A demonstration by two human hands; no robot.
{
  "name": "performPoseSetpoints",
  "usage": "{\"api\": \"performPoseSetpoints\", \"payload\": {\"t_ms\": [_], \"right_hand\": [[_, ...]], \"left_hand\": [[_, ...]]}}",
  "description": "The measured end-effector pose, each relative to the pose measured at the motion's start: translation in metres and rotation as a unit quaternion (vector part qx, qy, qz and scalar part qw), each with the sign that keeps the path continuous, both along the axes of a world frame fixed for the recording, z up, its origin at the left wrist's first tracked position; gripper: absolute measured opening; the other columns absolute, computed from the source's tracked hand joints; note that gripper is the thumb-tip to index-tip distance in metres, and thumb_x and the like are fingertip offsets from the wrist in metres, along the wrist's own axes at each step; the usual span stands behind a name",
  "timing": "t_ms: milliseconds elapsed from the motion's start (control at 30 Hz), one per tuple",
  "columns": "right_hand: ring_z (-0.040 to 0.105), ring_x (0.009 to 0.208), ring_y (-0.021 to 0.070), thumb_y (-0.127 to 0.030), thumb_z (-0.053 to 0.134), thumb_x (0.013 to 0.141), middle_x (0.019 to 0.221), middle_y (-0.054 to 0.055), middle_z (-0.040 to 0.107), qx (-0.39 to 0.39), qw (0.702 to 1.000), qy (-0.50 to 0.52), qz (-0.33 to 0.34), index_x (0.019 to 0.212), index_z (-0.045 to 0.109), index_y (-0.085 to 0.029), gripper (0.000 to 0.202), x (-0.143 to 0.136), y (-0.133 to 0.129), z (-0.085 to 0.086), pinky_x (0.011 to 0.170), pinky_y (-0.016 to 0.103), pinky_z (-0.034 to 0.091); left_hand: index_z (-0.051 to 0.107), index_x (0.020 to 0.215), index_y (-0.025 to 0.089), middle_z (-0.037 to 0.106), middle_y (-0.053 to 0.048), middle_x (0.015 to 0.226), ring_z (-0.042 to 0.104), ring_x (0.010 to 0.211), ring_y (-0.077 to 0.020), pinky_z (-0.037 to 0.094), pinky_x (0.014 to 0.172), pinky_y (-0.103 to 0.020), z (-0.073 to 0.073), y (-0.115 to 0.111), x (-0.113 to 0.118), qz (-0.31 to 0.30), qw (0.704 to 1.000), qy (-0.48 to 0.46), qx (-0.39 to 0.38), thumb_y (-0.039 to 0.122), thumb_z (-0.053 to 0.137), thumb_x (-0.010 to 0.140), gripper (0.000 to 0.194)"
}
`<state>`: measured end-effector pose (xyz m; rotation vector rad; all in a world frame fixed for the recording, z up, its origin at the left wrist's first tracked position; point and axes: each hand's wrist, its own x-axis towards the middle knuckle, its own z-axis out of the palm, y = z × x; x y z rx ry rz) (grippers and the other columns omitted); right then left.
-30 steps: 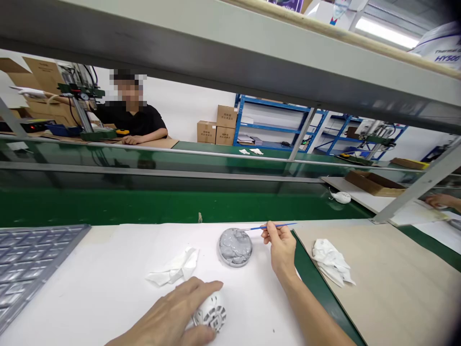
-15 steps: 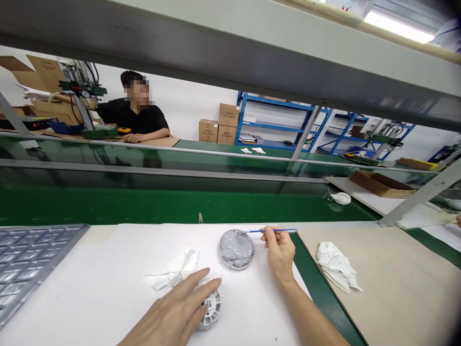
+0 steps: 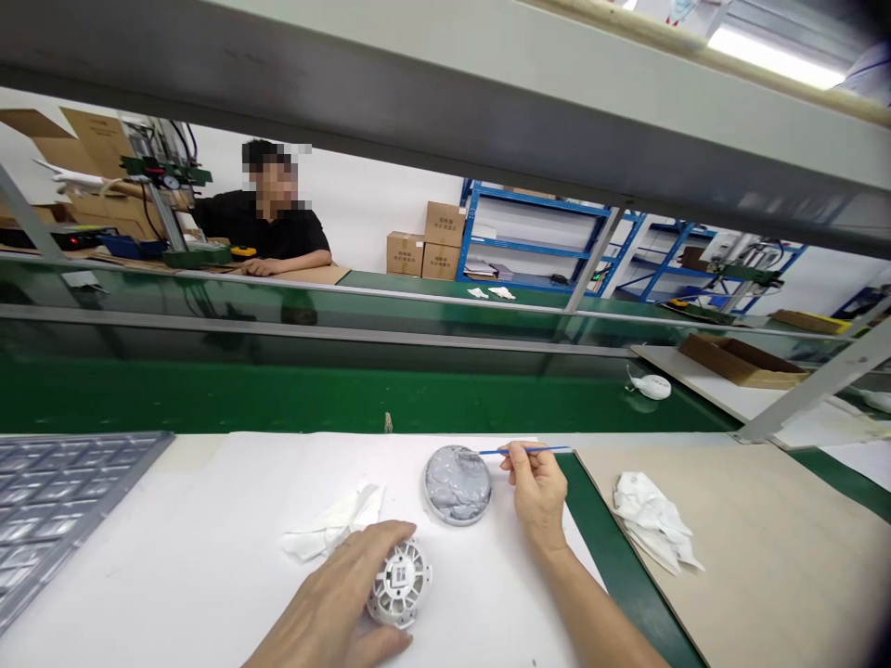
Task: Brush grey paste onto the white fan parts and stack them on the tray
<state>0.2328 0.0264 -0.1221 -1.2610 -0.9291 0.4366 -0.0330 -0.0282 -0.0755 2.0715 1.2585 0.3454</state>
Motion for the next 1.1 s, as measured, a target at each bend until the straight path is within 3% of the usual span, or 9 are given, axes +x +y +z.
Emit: {"api": "performPoseSetpoints", "payload": {"t_ms": [133,333,633,1100], "right_hand": [[0.052,0.052,0.0136,-0.048,0.060,0.080,0.062,0.003,0.062,-0.006,1.000,0.008,0.004,0.081,0.060,-0.016,0.032,0.000,-0.001,0.001,0.048,0.026,0.039],[0.052,0.051,0.0135,-0.050,0.066,0.074,0.059,0.003,0.062,-0.024,0.997,0.073,0.004,0.077,0.061,-0.015,0.035,0.003,0.000,0.001,0.047,0.025,0.039],[0.048,0.047,0.0101,-0.048,0.077,0.062,0.057,0.004,0.062,-0.049,0.969,0.243,0.002,0.066,0.060,-0.013,0.039,0.006,0.003,0.004,0.044,0.022,0.036],[0.049,0.051,0.0081,-0.039,0.084,0.053,0.061,0.004,0.062,-0.046,0.938,0.341,0.041,0.065,0.061,-0.012,0.038,0.005,-0.003,0.009,0.043,0.016,0.037]], "left_hand": [[0.045,0.124,0.030,0.053,-0.003,0.127,0.049,0.118,-0.0271,0.042,0.099,-0.040,0.010,-0.001,0.005,0.027,0.999,-0.012,-0.040,0.021,0.062,0.066,0.061],[0.051,0.114,0.027,0.059,-0.004,0.116,0.055,0.106,-0.0281,0.045,0.090,-0.039,0.012,-0.002,0.013,0.056,0.998,-0.027,-0.011,0.018,0.063,0.061,0.055],[0.048,0.114,0.025,0.058,-0.005,0.115,0.054,0.106,-0.0285,0.045,0.089,-0.038,0.026,0.003,0.013,0.030,0.996,-0.022,-0.084,0.028,0.061,0.067,0.049],[0.050,0.113,0.025,0.060,-0.004,0.113,0.056,0.103,-0.0281,0.046,0.086,-0.037,0.023,-0.001,0.019,0.065,0.996,-0.037,-0.050,0.024,0.061,0.065,0.049]]}}
